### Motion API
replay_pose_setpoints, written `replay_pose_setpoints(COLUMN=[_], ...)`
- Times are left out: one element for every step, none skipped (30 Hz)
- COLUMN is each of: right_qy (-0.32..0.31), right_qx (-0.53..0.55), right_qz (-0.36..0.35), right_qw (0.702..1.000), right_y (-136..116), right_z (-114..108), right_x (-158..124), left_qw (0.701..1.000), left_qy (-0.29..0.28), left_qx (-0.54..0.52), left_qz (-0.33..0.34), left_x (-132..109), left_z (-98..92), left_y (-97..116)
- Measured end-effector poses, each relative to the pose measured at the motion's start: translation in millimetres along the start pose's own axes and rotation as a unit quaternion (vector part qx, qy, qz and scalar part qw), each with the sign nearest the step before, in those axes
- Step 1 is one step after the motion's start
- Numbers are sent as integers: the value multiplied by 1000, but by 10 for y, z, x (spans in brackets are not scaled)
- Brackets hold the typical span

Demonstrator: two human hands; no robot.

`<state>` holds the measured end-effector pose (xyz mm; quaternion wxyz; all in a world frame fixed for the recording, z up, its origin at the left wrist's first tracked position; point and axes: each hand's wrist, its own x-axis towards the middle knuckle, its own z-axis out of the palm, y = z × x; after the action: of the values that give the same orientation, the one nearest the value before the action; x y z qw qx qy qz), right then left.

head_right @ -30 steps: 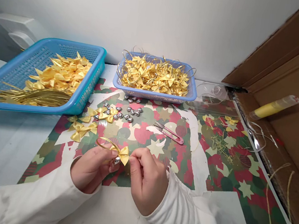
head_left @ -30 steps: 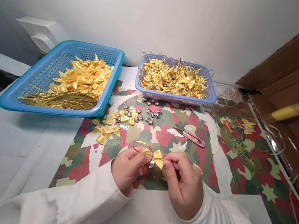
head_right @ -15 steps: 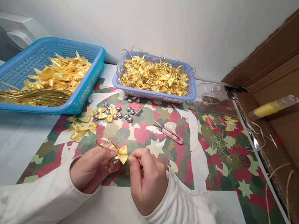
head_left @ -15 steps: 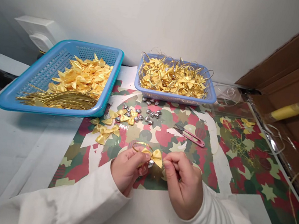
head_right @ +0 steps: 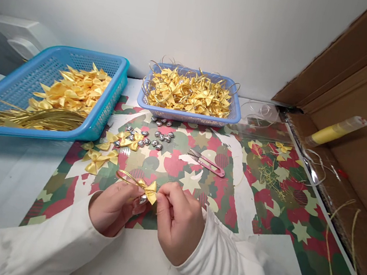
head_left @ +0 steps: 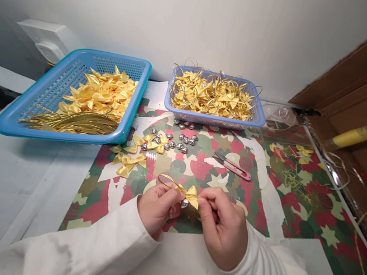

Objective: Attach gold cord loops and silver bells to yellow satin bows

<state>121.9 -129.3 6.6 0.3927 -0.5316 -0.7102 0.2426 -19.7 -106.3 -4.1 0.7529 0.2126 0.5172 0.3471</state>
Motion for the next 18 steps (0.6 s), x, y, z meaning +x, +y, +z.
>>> replay_pose_setpoints(right_qy=[0, 1, 2, 2, 1, -1, -2, -4, -5, -5, -7, -8, -10, -11, -12, -11, -10, -9], right_qx=[2, 5, 8, 11, 14, 16, 17, 17, 18, 19, 20, 20, 20, 19, 19, 19, 20, 20], right_qz=[-3, -7, -11, -15, -18, -18, -17, -14, -11, -9, -6, -4, -2, 0, 2, 2, 2, 1], right_qw=[1000, 1000, 1000, 1000, 1000, 1000, 1000, 1000, 1000, 1000, 1000, 1000, 1000, 1000, 1000, 1000, 1000, 1000], right_y=[0, -1, -3, -5, -8, -10, -12, -13, -13, -12, -10, -9, -7, -5, -4, -3, -2, -1], right_z=[4, 8, 12, 16, 19, 21, 21, 20, 18, 15, 11, 7, 3, -2, -6, -9, -13, -16], right_x=[2, 3, 5, 6, 7, 8, 9, 10, 12, 14, 16, 17, 18, 16, 14, 10, 6, 1], left_qw=[1000, 1000, 1000, 1000, 999, 999, 999, 999, 999, 999, 999, 999, 999, 999, 1000, 1000, 999, 999], left_qy=[0, 0, 2, 6, 11, 16, 20, 23, 24, 22, 20, 19, 19, 20, 23, 26, 30, 35], left_qx=[-1, 5, 15, 27, 37, 43, 42, 38, 34, 34, 34, 33, 30, 24, 19, 13, 7, 1], left_qz=[0, 0, -2, -6, -9, -9, -7, -3, 2, 5, 5, 5, 6, 8, 9, 12, 14, 17], left_x=[-2, -5, -7, -10, -14, -18, -22, -27, -31, -35, -39, -41, -42, -41, -38, -33, -26, -17], left_z=[2, 5, 7, 8, 11, 13, 15, 18, 20, 22, 24, 25, 26, 27, 27, 27, 27, 27], left_y=[-4, -9, -16, -23, -30, -35, -38, -38, -36, -31, -24, -17, -11, -6, -3, -3, -5, -9])
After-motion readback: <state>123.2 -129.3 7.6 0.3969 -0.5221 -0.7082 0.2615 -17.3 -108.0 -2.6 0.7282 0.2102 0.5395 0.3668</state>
